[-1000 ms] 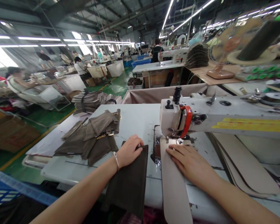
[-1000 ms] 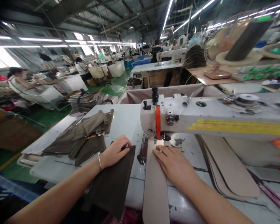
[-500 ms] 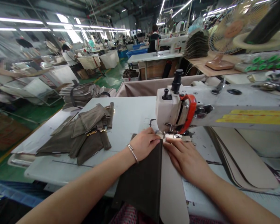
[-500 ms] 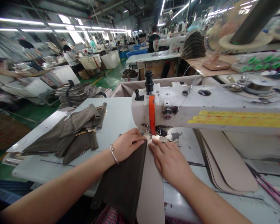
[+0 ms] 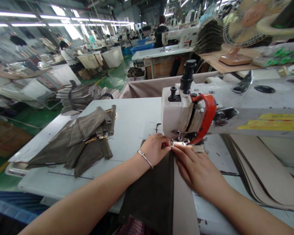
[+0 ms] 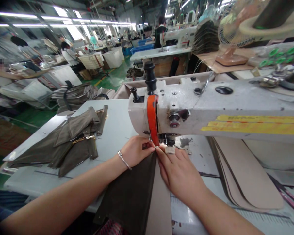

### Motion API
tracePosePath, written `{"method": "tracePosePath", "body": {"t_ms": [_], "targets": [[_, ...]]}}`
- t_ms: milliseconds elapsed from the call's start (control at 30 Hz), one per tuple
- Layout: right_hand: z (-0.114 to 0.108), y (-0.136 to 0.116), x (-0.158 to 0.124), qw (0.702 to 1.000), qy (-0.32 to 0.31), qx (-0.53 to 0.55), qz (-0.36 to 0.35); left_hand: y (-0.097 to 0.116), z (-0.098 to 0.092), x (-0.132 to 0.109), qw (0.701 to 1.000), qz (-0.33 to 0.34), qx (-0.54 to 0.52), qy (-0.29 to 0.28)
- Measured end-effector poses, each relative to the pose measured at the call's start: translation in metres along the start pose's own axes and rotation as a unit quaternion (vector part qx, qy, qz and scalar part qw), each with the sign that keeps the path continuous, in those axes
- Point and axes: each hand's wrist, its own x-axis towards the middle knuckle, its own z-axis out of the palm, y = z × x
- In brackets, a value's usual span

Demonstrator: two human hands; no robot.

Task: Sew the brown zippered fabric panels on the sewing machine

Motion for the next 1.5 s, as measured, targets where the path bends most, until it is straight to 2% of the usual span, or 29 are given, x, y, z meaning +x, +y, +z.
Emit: {"method": "tracePosePath", "body": {"t_ms": [500,800,900,933,1000,1067,1167,1333,1500], "targets": [[0.001,0.0,-0.002,1.0,0.006,0.001,0.004,0.006,0.007,0.007,0.997,-0.047,0.041,0.052],[-0.001,0.002,0.002,1.0,0.0,0.014,-0.001,0.005,0.008,0.011,0.996,-0.041,0.066,0.051],[-0.008,-0.001,-0.004,1.0,-0.006,0.027,-0.007,0.015,0.0,-0.018,0.995,0.013,0.089,0.034],[-0.011,-0.003,-0.008,0.999,-0.009,0.032,-0.008,0.02,-0.003,-0.035,0.994,0.051,0.099,0.016],[-0.016,-0.01,-0.019,0.999,-0.012,0.042,-0.01,0.03,-0.006,-0.075,0.981,0.147,0.108,-0.06],[-0.019,-0.016,-0.03,0.998,-0.011,0.053,-0.012,0.038,-0.004,-0.113,0.969,0.204,0.095,-0.098],[-0.02,-0.022,-0.04,0.998,-0.003,0.066,-0.011,0.042,0.004,-0.15,0.961,0.243,0.105,-0.082],[-0.018,-0.021,-0.042,0.998,-0.008,0.067,-0.004,0.039,0.015,-0.161,0.953,0.265,0.132,-0.065],[-0.018,-0.022,-0.041,0.998,0.004,0.06,-0.007,0.044,0.005,-0.151,0.963,0.239,0.102,-0.07]]}}
